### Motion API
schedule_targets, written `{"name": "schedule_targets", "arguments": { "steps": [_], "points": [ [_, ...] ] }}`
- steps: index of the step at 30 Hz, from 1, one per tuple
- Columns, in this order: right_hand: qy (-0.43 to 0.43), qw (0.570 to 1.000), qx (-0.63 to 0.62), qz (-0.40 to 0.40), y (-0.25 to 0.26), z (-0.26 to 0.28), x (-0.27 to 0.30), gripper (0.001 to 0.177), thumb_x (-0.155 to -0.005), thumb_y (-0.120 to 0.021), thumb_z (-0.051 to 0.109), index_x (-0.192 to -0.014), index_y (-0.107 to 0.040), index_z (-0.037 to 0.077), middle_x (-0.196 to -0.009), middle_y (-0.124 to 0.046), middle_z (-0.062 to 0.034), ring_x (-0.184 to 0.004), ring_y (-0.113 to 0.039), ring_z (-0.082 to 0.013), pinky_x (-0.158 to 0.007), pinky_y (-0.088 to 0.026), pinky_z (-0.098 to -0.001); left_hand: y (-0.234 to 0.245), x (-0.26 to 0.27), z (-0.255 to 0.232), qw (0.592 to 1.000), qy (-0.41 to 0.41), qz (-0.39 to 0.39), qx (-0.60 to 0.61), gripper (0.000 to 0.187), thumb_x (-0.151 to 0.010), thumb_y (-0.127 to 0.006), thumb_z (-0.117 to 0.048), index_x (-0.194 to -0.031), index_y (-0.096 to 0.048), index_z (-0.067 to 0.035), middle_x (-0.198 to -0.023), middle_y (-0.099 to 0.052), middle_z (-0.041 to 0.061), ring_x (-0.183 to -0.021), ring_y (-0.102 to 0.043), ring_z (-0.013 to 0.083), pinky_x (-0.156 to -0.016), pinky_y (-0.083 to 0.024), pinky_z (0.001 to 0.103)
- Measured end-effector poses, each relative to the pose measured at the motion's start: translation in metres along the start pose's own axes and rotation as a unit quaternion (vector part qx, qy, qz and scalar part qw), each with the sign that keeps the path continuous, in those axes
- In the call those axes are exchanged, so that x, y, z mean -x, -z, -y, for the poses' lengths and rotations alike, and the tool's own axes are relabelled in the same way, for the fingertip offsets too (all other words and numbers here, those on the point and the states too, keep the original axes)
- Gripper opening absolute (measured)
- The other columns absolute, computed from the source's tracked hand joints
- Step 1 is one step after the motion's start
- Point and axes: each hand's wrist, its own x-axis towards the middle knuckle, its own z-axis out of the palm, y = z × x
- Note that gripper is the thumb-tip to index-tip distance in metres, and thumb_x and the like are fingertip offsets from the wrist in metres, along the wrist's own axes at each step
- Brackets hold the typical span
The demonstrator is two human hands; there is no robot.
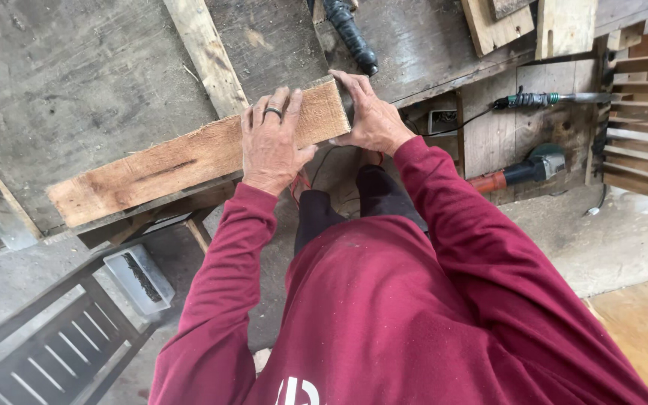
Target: The person arranges small wooden blocks on a workbench and then selects a long wooden plank. They retrieve nails from a container and use a hammer to drive them into the plank, securing it to the workbench surface.
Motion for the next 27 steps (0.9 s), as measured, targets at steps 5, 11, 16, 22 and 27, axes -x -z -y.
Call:
{"name": "schedule_targets", "arguments": {
  "steps": [5, 11, 16, 22, 27],
  "points": [
    [0.007, 1.0, 0.006, -0.021, -0.001, -0.001, 0.001, 0.122, -0.06, -0.1, 0.037, -0.157, -0.028, 0.028, -0.148, -0.043, -0.0085, -0.121, -0.063, -0.0346, -0.094, -0.055, -0.0479, -0.004, -0.006, -0.007, 1.0, -0.009, 0.004, -0.01, 0.1, -0.067, -0.093, -0.046, -0.153, -0.05, -0.019, -0.148, -0.047, 0.01, -0.131, -0.042, 0.0338, -0.111, -0.029, 0.058],
    [0.02, 0.999, 0.01, -0.032, -0.005, -0.005, 0.0, 0.119, -0.061, -0.099, 0.037, -0.157, -0.029, 0.027, -0.148, -0.047, -0.0088, -0.121, -0.063, -0.0347, -0.094, -0.055, -0.0462, -0.005, -0.006, -0.011, 1.0, 0.003, -0.012, -0.02, 0.096, -0.064, -0.092, -0.042, -0.15, -0.055, -0.022, -0.146, -0.048, 0.008, -0.131, -0.042, 0.0336, -0.112, -0.029, 0.059],
    [0.013, 1.0, 0.004, -0.027, -0.007, -0.011, -0.001, 0.12, -0.063, -0.097, 0.036, -0.159, -0.027, 0.027, -0.149, -0.047, -0.0084, -0.119, -0.063, -0.0336, -0.096, -0.055, -0.0443, -0.011, -0.006, -0.012, 1.0, 0.01, -0.012, -0.016, 0.094, -0.064, -0.091, -0.042, -0.15, -0.056, -0.023, -0.147, -0.048, 0.007, -0.132, -0.042, 0.033, -0.114, -0.027, 0.058],
    [-0.073, 0.967, -0.243, 0.012, -0.001, -0.008, 0.019, 0.08, -0.084, -0.077, 0.024, -0.158, -0.046, 0.016, -0.148, -0.054, -0.0068, -0.122, -0.062, -0.0235, -0.102, -0.055, -0.0362, -0.015, 0.001, -0.003, 1.0, -0.005, -0.025, 0.005, 0.102, -0.065, -0.094, -0.048, -0.154, -0.051, -0.024, -0.154, -0.044, 0.006, -0.135, -0.038, 0.0323, -0.117, -0.022, 0.057],
    [-0.103, 0.913, -0.34, -0.2, -0.034, 0.011, 0.036, 0.03, -0.098, -0.073, 0.016, -0.12, -0.07, -0.003, -0.111, -0.074, -0.0055, -0.1, -0.068, -0.0107, -0.089, -0.058, -0.0258, -0.024, 0.006, 0.0, 1.0, 0.0, -0.016, 0.014, 0.108, -0.07, -0.095, -0.045, -0.162, -0.04, -0.028, -0.162, -0.037, 0.003, -0.144, -0.032, 0.0309, -0.123, -0.017, 0.06]
  ]
}}
